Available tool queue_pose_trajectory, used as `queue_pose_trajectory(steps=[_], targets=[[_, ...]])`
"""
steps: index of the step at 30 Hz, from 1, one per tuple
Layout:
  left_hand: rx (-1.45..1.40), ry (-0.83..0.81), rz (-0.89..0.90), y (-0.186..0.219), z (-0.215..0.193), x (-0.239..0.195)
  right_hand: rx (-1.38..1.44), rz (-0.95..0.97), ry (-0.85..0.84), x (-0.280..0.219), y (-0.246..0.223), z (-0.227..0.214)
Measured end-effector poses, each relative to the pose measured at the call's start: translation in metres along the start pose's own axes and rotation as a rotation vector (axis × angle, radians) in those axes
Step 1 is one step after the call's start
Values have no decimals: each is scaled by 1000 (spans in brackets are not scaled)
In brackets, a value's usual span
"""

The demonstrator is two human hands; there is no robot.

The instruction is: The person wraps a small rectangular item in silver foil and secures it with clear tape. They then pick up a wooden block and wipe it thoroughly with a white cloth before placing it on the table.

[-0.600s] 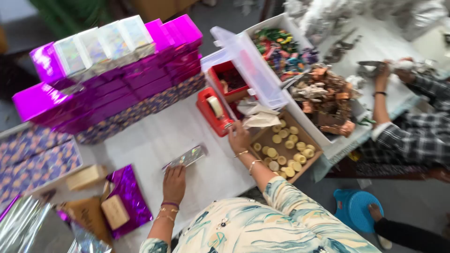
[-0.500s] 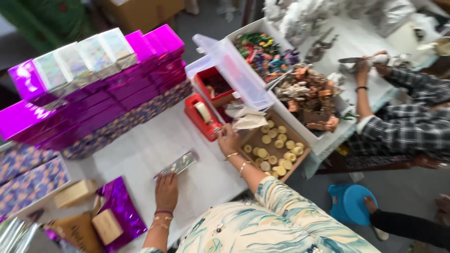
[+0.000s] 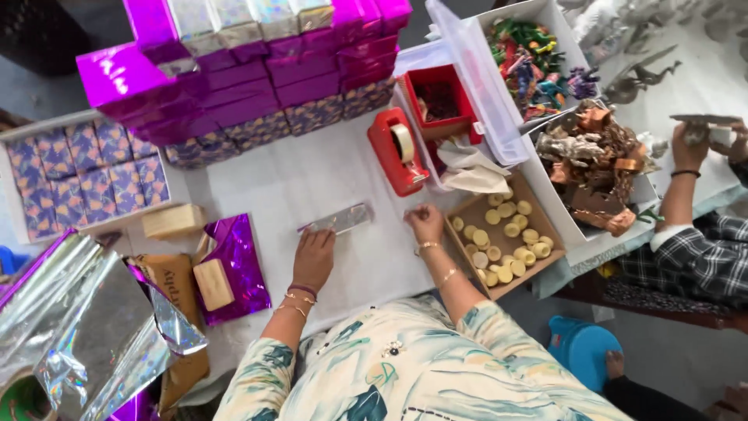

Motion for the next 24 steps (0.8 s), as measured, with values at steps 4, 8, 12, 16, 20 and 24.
queue_pose_trajectory(steps=[4, 8, 12, 16, 20, 24], targets=[[-30, -103, -81, -1, -2, -7, -148, 107, -132, -74, -53, 35], [-37, -113, -70, -3, -6, -4, -131, 86, -330, -89, -39, 63], [-45, -135, -58, -5, -6, -4, -521, -435, -394, -117, -85, 111], [-39, -142, -56, -6, -8, -1, -296, -133, -347, -113, -56, 122], [-42, -157, -38, -8, -5, -4, -156, 139, -204, -125, -59, 141], [-16, -177, -21, -9, -5, -4, -120, 112, -98, -128, -55, 152]])
Point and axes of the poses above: each hand's wrist, its own x-axis towards the middle knuckle, its own z-axis out of the palm, y = z × x, the point moved 1 cm from there along x, towards the middle knuckle, and after that the axes turned 4 degrees about -z, right-handed, at the moved point
